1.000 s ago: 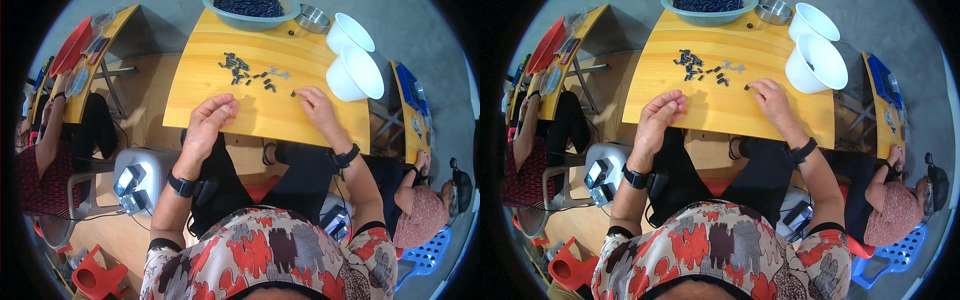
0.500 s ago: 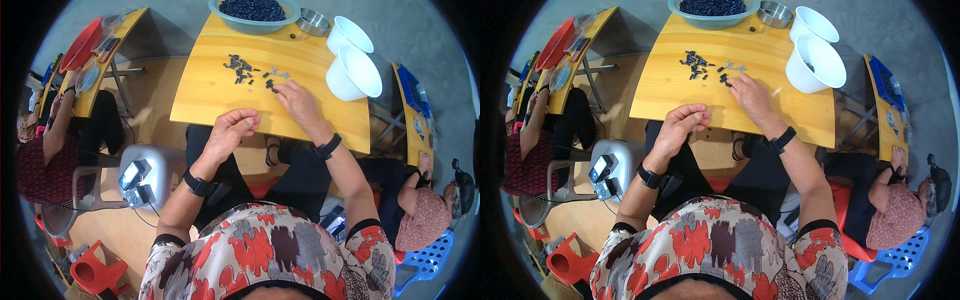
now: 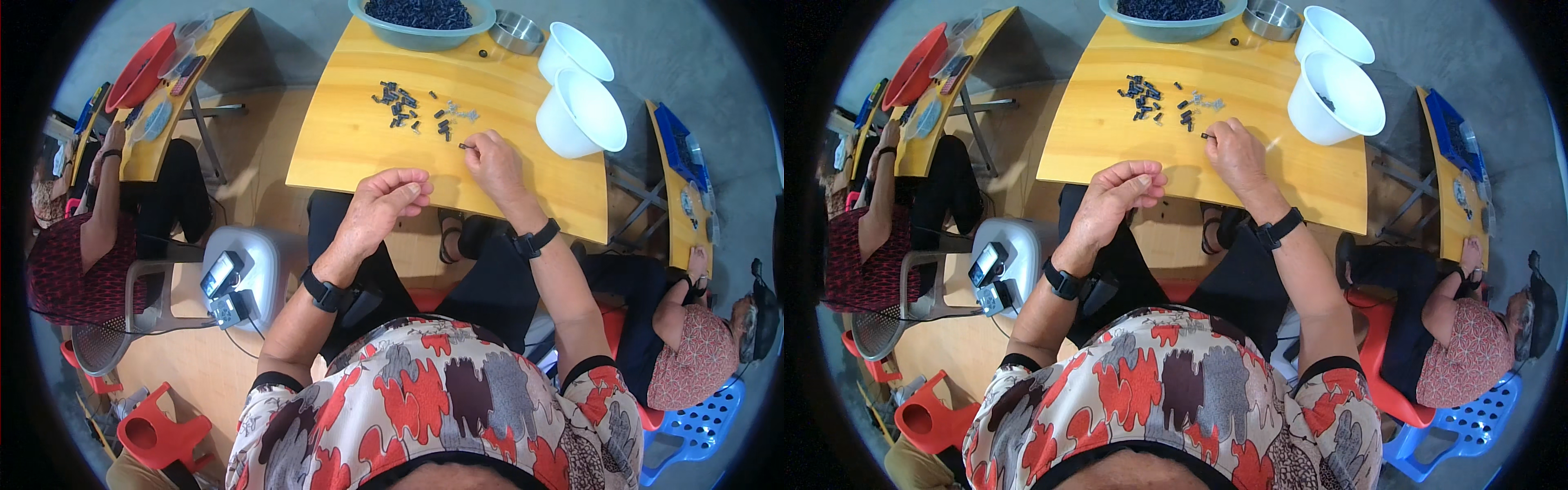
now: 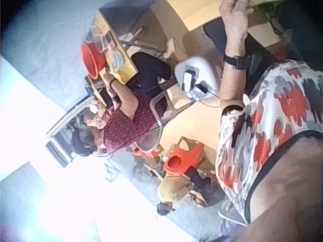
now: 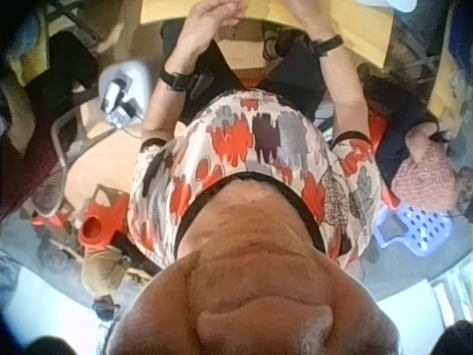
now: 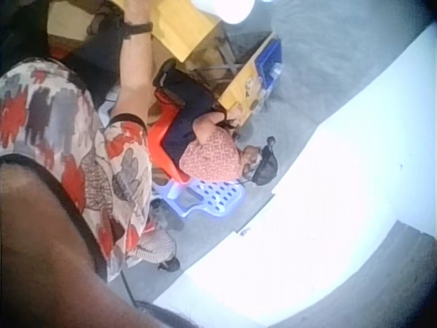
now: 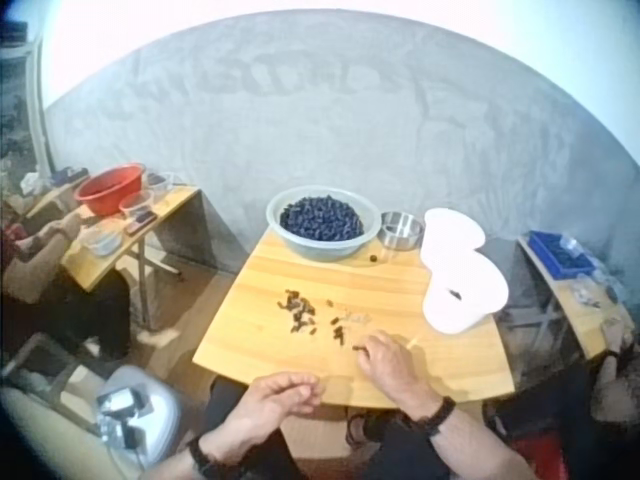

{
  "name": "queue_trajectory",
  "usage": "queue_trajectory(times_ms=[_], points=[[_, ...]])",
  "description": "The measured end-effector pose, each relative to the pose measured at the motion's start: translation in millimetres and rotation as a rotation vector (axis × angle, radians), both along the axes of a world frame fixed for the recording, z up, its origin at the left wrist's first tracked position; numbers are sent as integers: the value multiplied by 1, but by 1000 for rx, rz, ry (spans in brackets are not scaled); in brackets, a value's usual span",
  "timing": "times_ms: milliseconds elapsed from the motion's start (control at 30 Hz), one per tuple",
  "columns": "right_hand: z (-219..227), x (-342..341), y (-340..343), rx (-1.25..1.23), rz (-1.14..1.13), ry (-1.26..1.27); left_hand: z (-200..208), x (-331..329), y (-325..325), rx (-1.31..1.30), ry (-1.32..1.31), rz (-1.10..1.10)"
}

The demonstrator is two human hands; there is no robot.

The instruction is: Assembling small plastic components by hand on a workbench.

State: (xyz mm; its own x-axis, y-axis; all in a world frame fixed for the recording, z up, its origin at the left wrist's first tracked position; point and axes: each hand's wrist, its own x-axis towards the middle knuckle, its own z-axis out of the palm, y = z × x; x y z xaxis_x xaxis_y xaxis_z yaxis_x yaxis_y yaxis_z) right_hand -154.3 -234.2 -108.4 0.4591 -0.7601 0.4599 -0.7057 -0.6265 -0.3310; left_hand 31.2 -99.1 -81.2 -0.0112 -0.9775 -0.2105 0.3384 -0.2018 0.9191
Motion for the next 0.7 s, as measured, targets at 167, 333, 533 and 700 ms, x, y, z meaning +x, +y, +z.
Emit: queue_trajectory(times_ms=[167, 333, 533, 700], points=[[1, -4, 14, 230, 28, -272, 4, -7, 2, 6, 15, -1], [28, -3, 54, 599, 105, -691, 7, -18, 2, -52, 55, 19], [47, -2, 82, 843, 187, -863, 27, -32, 7, -118, 98, 96], [45, 4, 93, 789, 245, -847, 22, -36, 12, -185, 20, 156]])
